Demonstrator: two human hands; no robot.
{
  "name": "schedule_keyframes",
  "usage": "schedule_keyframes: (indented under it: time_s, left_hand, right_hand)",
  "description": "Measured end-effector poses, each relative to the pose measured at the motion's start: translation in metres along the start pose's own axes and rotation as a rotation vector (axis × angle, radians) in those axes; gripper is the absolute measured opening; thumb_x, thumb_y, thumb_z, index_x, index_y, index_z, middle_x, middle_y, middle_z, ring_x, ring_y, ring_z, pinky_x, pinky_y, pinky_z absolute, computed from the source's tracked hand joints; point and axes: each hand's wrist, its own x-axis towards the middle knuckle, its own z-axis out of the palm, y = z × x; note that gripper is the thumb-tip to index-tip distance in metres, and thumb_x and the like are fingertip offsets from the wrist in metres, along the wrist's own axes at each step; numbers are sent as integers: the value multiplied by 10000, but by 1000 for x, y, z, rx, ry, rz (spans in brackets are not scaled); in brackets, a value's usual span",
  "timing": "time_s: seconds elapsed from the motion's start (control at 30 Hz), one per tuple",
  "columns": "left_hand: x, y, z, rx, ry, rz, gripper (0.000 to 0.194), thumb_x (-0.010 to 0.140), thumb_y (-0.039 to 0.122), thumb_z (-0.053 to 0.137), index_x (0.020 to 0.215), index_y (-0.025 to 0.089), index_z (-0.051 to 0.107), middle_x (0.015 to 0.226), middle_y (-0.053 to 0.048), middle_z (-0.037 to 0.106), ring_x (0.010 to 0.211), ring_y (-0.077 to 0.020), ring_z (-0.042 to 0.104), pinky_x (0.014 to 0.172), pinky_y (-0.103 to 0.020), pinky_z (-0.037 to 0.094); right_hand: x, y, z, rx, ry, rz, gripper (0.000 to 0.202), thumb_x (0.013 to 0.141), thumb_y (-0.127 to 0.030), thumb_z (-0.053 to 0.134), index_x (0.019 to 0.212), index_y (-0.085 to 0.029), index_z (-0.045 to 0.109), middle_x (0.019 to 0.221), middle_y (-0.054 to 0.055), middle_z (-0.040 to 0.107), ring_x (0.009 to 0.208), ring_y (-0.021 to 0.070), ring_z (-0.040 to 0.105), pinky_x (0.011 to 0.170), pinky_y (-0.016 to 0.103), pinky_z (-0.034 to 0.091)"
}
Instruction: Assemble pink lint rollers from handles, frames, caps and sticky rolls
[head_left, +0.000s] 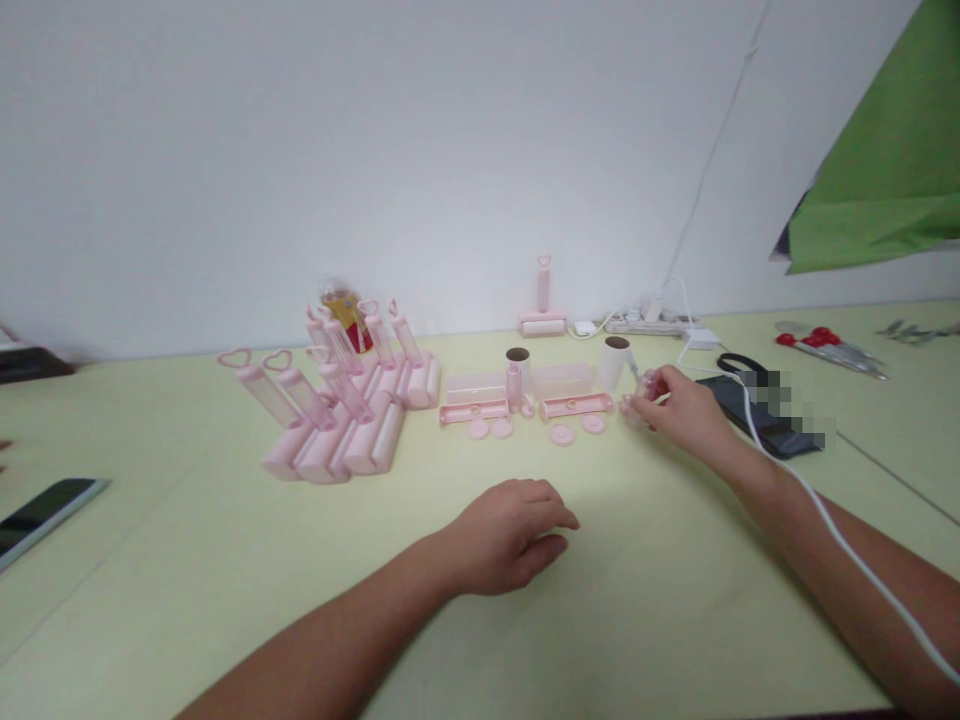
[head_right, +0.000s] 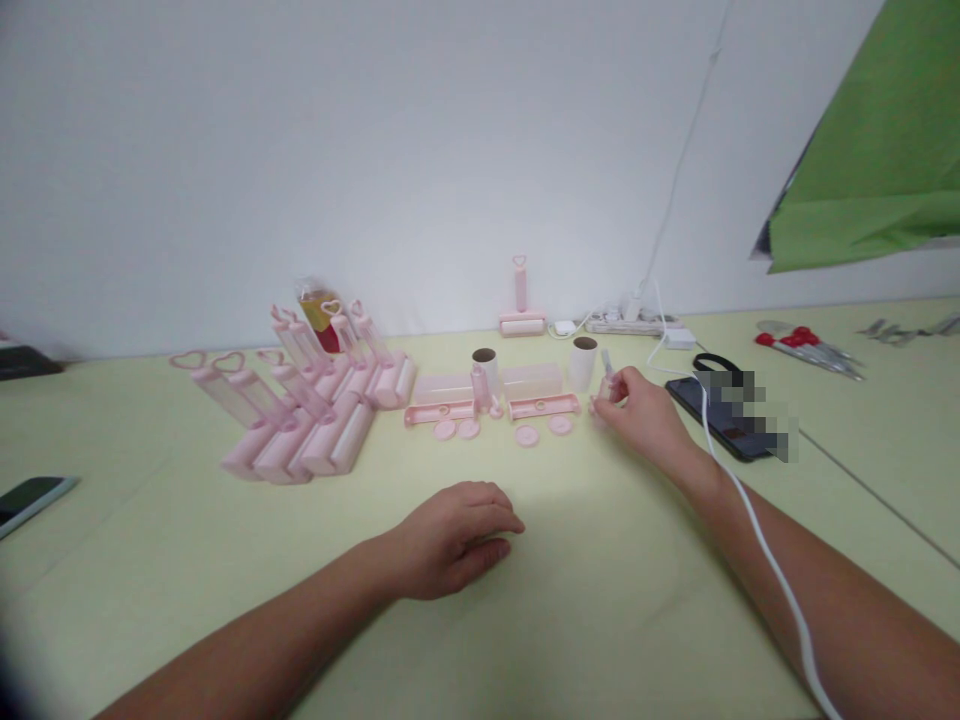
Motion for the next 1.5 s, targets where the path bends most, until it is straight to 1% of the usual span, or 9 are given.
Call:
schedule_keyframes:
  time_s: [0.3,0.43,0.6,0.77,0.83,1.03,1.3,1.5]
  left_hand:
    - [0,-1,0,30,-5,-14,235,921,239,507,1107,168,632,992,-102,661,915,-195,610,837,-329,482]
    - [0,-2,2,25,4,-16,249,915,234,516,1127,168,631,991,-92,663,915,-190,610,848,-331,476]
    - [-1,-3,3,29,-5,-19,246,919,246,511,1124,175,628,989,-91,666,911,-196,615,842,-335,476]
    - [0,-2,2,30,-4,-13,234,924,242,503,1111,174,627,981,-87,668,908,-191,615,842,-332,475]
    - [0,-1,1,29,-3,-10,231,925,242,501,1103,168,628,975,-86,668,904,-188,615,840,-328,475]
    - [0,-1,1,29,-5,-18,239,928,244,497,1112,170,631,980,-87,666,906,-188,614,835,-327,475]
    - [0,-2,3,28,-1,-24,241,927,247,502,1116,173,632,981,-84,666,912,-188,614,846,-330,472]
    - [0,-2,3,31,0,-19,234,927,249,501,1107,176,631,975,-87,670,904,-190,616,834,-330,476]
  right_hand:
    - [0,-1,2,-16,-6,-5,255,752,-435,635,841,-227,517,770,16,661,611,176,598,571,280,362]
    - [-1,-3,0,1,20,-14,305,744,-451,641,904,-219,527,844,34,665,628,174,592,575,281,365]
    - [0,0,1,37,82,-39,340,742,-450,645,966,-216,542,930,40,662,665,175,591,625,288,396]
    - [3,4,5,60,137,-52,456,720,-455,655,1085,-201,553,996,68,665,699,195,597,658,310,420]
    - [3,4,5,66,151,-55,479,717,-458,654,1105,-196,553,1009,76,665,705,199,598,664,315,426]
    - [2,3,5,72,145,-51,503,724,-458,657,1139,-196,545,1050,79,666,634,171,572,652,313,423]
    - [-1,-2,2,92,169,-33,496,734,-472,649,1141,-207,547,1049,69,671,557,144,550,652,319,431]
    - [-1,-5,0,92,198,-18,499,732,-478,647,1138,-206,550,1053,72,678,563,151,557,646,324,434]
